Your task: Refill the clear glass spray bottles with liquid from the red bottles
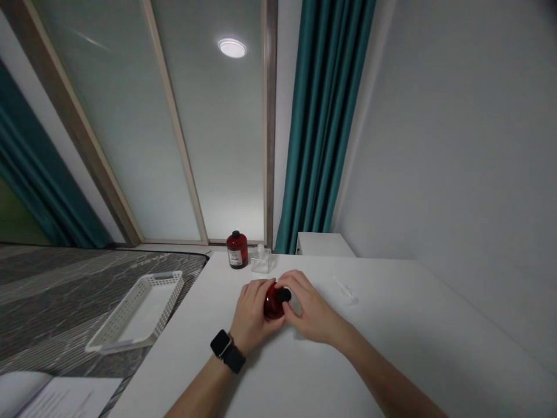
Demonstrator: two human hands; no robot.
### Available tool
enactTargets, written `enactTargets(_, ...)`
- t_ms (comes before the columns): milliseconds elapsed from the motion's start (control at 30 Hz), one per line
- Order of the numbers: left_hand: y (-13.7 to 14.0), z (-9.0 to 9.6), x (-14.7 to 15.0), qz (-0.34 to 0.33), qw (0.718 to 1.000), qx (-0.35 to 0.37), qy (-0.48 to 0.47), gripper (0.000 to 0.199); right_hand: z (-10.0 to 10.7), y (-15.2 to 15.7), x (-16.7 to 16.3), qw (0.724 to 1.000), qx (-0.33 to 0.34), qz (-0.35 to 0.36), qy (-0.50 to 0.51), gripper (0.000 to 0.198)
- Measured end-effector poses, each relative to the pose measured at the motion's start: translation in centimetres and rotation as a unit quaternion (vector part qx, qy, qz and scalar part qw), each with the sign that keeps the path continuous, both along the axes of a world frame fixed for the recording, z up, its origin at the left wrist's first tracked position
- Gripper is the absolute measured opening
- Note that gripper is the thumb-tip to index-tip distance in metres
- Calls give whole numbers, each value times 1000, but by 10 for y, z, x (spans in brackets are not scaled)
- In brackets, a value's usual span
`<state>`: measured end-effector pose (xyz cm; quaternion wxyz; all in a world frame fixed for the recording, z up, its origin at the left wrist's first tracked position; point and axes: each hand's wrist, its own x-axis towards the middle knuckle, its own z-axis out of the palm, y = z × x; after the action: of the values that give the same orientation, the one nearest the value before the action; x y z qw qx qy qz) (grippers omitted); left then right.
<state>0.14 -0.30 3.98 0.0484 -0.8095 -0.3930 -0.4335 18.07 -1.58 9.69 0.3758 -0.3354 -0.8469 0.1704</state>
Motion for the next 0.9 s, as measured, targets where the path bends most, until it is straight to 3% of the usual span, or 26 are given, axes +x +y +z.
enactTargets(200, -3, 3, 1, -2, 1000, 14, 7, 59, -17, -6, 1, 996, 18, -91, 10, 11)
enactTargets(400, -4, 5, 1, -9, 1000, 9, 18, 61, -14, -12, -2, 996, 46, -70, 44, 42)
enactTargets(567, -4, 6, 1, -4, 1000, 20, 16, 60, -11, -10, -3, 991, 41, -125, 15, 21)
enactTargets(733, -3, 4, 1, -2, 1000, 15, 10, 62, -12, -10, -3, 997, 48, -52, 42, 46)
enactTargets(900, -2, 0, -1, 1, 1000, 9, 9, 65, -12, -8, -4, 992, 27, -119, 16, 22)
